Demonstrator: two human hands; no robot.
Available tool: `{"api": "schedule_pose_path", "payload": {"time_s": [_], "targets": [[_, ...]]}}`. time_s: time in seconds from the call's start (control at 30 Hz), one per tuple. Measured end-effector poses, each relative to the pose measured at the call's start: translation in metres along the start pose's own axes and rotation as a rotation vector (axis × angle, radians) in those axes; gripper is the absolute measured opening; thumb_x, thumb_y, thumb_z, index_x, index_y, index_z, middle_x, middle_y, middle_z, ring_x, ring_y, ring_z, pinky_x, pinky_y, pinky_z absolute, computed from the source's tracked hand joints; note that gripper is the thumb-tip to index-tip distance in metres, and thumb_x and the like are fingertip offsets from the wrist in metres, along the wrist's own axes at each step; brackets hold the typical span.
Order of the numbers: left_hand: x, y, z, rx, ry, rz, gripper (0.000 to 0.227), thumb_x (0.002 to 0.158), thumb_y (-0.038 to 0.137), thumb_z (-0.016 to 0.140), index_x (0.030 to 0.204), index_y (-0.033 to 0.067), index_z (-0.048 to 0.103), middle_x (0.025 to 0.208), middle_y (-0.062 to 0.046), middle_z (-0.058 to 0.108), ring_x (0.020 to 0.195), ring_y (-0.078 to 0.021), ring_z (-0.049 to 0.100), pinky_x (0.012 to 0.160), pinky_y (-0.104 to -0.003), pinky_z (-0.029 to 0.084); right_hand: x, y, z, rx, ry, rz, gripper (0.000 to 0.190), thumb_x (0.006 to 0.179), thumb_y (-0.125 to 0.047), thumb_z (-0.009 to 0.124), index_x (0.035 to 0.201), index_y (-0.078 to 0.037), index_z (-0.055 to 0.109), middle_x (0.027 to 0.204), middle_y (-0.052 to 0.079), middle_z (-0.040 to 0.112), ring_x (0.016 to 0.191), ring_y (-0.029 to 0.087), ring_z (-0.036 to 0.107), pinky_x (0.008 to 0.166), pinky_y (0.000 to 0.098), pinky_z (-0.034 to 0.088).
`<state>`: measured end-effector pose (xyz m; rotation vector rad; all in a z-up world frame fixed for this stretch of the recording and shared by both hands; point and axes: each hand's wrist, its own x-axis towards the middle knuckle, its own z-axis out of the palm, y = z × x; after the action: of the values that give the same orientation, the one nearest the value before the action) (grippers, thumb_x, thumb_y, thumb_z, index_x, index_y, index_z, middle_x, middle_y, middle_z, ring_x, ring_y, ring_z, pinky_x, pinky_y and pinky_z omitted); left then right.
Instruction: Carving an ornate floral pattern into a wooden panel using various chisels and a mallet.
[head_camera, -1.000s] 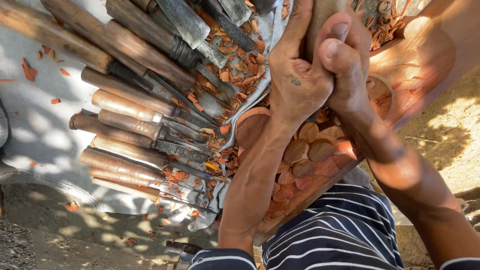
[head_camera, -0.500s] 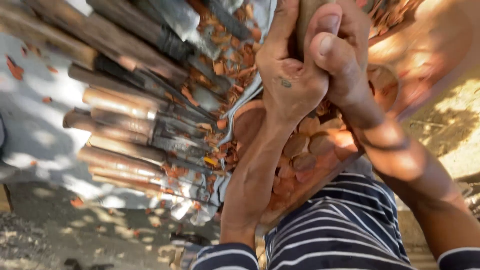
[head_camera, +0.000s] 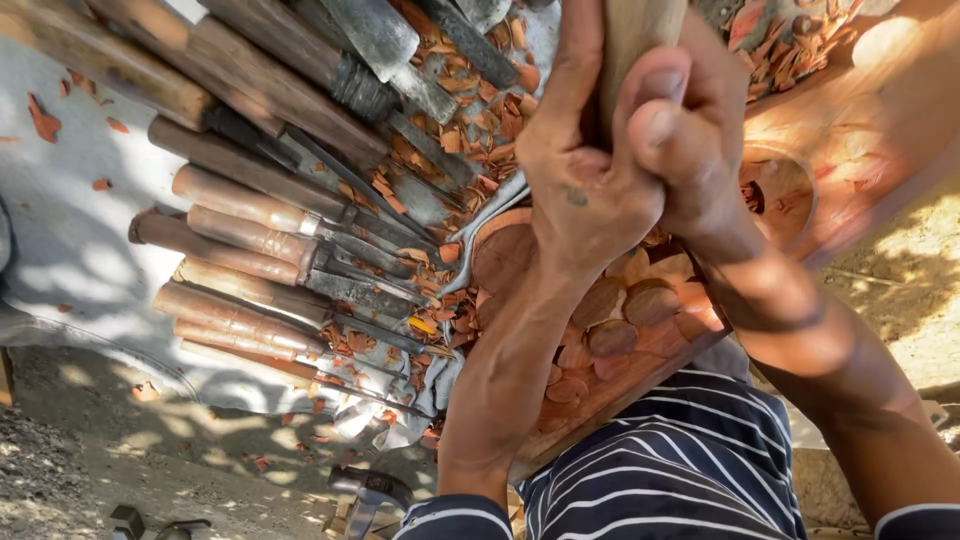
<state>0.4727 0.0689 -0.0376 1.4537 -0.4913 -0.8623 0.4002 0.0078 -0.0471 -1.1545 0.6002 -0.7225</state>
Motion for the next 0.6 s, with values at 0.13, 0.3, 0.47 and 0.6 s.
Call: {"api": "schedule_pose_path", "payload": {"time_s": [0.13, 0.3, 0.47, 0.6], "targets": [[-0.006, -0.031, -0.001, 0.137, -0.048, 0.101, 0.036, 0.118, 0.026, 0.067, 0.144, 0.0063, 0.054, 0.11, -0.009, 0.073, 0.095, -0.0111, 0.07, 0.083, -0.021, 0.058, -0.007, 0.008, -0.006, 0.05, 0.061, 0.022, 0.05, 0.1, -0.053, 0.065, 0.095, -0.005, 0.05, 0.083, -0.003, 0.05, 0.072, 0.007, 0.043, 0.065, 0.0224, 0.033], [-0.005, -0.039, 0.001, 0.031, -0.055, 0.164, 0.042, 0.12, 0.027, 0.07, 0.151, 0.01, 0.046, 0.118, -0.007, 0.071, 0.102, -0.0087, 0.069, 0.092, -0.021, 0.057, -0.002, 0.005, -0.008, 0.013, 0.037, 0.008, 0.055, 0.099, -0.057, 0.063, 0.104, -0.003, 0.055, 0.09, -0.004, 0.051, 0.08, 0.007, 0.046, 0.072, 0.0233, 0.037], [-0.009, -0.026, -0.003, 0.042, -0.056, 0.106, 0.048, 0.118, 0.028, 0.069, 0.154, 0.0096, 0.043, 0.119, -0.007, 0.073, 0.101, -0.0083, 0.069, 0.092, -0.021, 0.058, -0.005, 0.008, -0.01, -0.011, 0.026, -0.001, 0.053, 0.101, -0.055, 0.061, 0.1, -0.003, 0.053, 0.088, -0.002, 0.051, 0.077, 0.008, 0.042, 0.07, 0.0242, 0.034], [-0.011, -0.015, -0.002, 0.082, -0.065, 0.129, 0.051, 0.117, 0.028, 0.069, 0.155, 0.0109, 0.039, 0.124, -0.008, 0.069, 0.102, -0.0087, 0.068, 0.09, -0.021, 0.058, -0.009, 0.014, -0.018, -0.035, 0.021, 0.023, 0.051, 0.099, -0.054, 0.061, 0.092, -0.004, 0.054, 0.087, -0.002, 0.052, 0.074, 0.007, 0.042, 0.069, 0.0234, 0.033]]}}
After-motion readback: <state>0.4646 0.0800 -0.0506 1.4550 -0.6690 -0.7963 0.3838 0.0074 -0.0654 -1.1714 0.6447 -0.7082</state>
